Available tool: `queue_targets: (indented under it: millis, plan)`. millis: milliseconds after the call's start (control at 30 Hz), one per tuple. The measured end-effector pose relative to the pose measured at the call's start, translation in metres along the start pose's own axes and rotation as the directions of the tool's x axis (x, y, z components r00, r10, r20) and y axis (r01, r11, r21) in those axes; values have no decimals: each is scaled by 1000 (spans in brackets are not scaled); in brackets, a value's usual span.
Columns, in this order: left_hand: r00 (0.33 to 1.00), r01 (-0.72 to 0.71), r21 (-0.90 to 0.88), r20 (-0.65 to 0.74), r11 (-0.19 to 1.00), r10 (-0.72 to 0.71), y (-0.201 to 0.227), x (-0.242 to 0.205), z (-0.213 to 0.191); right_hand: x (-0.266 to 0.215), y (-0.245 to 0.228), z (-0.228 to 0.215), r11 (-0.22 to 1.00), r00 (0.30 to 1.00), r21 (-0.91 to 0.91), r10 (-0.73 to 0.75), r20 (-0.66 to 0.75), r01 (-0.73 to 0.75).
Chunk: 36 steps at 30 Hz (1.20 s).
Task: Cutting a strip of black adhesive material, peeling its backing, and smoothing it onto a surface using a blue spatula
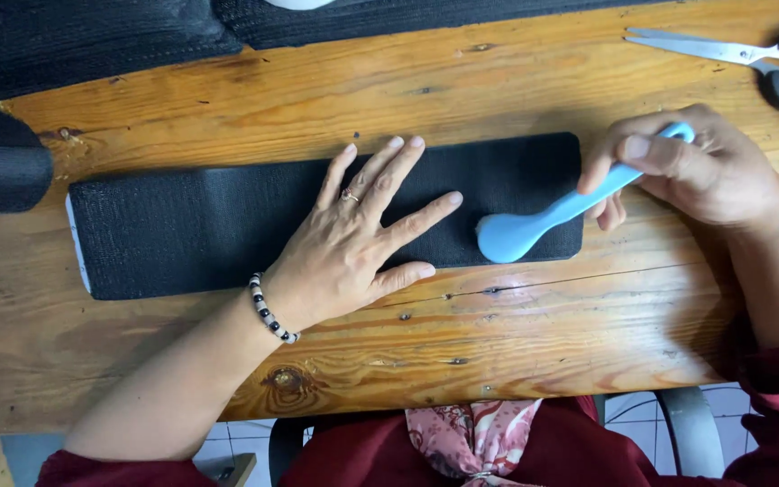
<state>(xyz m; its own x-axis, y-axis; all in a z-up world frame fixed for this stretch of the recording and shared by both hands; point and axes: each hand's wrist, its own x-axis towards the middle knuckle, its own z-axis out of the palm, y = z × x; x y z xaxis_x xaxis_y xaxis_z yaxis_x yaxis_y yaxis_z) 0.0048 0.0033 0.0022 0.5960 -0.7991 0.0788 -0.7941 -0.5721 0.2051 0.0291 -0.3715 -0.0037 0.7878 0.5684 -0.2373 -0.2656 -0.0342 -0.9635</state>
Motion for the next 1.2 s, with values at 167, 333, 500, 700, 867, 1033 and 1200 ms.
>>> queue_targets:
  millis: [167, 333, 500, 700, 867, 1033, 1200]
  plan:
    - [999, 17, -25, 27, 1000, -17, 1, 1, -3, -3, 11, -6, 967, 960, 187, -122, -251, 172]
    - [999, 28, -36, 41, 999, -27, 0, 0, -1, -4, 10, -6, 951, 914, 190, -161, -373, 245]
    - [999, 22, -36, 42, 999, -21, 1, -2, 2, -6, 12, -4, 952, 889, 172, -158, -429, 253]
    - [1000, 13, -36, 24, 999, -12, 5, -8, 4, -5, 14, 2, 958, 831, 159, -115, -544, 237]
    - [1000, -2, -46, -6, 999, 1, 1, -3, 6, 1, 6, 6, 908, 783, 256, -114, -612, 332]
    - [1000, -11, -64, -23, 998, 9, 2, -5, 4, -1, 11, 9, 921, 824, 208, -173, -540, 329]
    - [1000, -6, -53, -23, 999, 4, 0, -2, 2, -7, 15, 10, 931, 886, 234, -159, -435, 282]
